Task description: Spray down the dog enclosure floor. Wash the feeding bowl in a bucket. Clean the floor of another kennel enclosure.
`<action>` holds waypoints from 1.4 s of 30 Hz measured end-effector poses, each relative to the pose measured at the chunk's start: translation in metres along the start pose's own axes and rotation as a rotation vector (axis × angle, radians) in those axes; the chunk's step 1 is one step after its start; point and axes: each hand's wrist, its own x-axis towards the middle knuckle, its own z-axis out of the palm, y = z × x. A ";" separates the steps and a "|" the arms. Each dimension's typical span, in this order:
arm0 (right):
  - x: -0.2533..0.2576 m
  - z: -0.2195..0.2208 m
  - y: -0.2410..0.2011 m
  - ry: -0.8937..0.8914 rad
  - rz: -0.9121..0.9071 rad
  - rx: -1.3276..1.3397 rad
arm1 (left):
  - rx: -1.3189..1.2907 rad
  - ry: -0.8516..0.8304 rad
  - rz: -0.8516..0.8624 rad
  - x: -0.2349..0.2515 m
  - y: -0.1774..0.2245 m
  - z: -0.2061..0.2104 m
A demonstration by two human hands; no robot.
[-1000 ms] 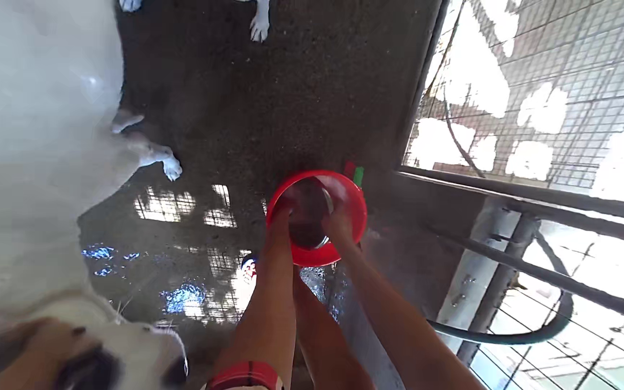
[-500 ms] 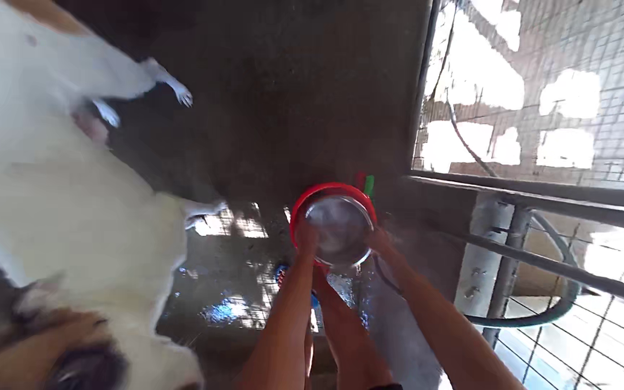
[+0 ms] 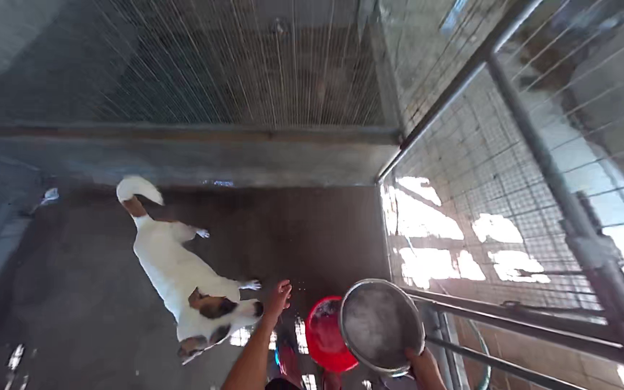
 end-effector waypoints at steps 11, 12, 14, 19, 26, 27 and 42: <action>0.061 0.136 -0.343 0.172 -0.309 -0.017 | -0.231 -0.100 -0.014 0.027 0.105 -0.147; 0.070 0.161 -0.374 0.173 -0.337 -0.067 | -0.219 -0.085 -0.025 0.025 0.104 -0.168; 0.086 0.225 -0.434 0.148 -0.387 -0.166 | -0.183 -0.014 -0.043 0.030 0.098 -0.219; 0.078 0.410 -0.560 0.032 -0.417 -0.388 | -0.225 0.204 -0.072 0.034 0.078 -0.318; 0.057 0.632 -0.610 -0.223 -0.210 0.134 | -0.335 0.298 -0.100 0.033 0.098 -0.367; 0.053 0.647 -0.607 -0.259 -0.168 0.219 | -0.361 0.308 -0.103 0.034 0.099 -0.369; 0.043 0.492 -0.618 -0.048 -0.249 -0.506 | -0.647 0.630 -0.325 0.028 0.096 -0.433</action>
